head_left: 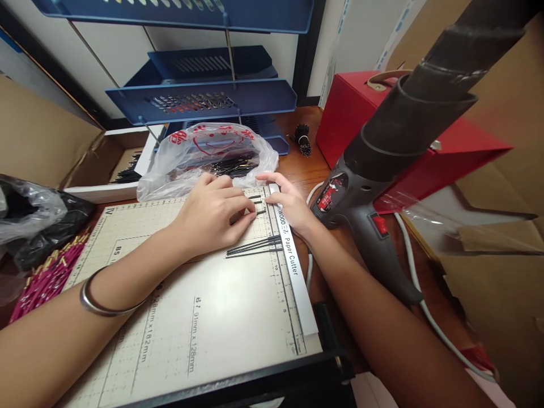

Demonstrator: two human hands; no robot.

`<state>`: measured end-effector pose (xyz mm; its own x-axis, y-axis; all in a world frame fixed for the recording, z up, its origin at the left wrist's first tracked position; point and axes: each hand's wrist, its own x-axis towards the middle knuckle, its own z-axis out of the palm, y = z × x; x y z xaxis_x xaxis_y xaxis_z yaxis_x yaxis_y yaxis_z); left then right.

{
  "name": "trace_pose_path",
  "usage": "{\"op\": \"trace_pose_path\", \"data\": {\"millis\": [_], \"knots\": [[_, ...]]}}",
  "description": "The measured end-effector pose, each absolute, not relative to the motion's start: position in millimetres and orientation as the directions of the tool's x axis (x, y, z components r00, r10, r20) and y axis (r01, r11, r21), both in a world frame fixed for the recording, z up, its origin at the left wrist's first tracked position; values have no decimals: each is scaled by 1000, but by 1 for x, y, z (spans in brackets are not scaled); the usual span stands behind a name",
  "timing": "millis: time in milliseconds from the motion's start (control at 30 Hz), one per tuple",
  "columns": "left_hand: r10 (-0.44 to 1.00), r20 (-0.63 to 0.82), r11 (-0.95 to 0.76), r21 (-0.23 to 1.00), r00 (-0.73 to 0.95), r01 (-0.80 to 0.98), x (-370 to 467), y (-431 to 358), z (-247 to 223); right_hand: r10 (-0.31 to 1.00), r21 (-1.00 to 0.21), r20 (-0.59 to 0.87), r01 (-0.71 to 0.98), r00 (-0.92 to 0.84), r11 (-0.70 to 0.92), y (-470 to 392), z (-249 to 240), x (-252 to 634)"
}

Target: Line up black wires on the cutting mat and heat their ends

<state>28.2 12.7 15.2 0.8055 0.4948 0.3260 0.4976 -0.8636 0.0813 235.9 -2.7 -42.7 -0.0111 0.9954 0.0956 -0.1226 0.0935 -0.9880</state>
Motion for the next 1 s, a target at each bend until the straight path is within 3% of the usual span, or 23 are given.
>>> {"op": "trace_pose_path", "data": {"millis": [400,567,1000], "knots": [[478,391,-855,4,786,518,27,17,9,988,-989,143,-48,-49,141,-2,-43,240],[471,401,-860,11,786,510,27,18,8,975,-979,203,-10,-87,203,-2,-45,242],[494,386,-853,42,779,520,26,17,9,978,-982,190,-12,-85,190,0,-48,241]]}}
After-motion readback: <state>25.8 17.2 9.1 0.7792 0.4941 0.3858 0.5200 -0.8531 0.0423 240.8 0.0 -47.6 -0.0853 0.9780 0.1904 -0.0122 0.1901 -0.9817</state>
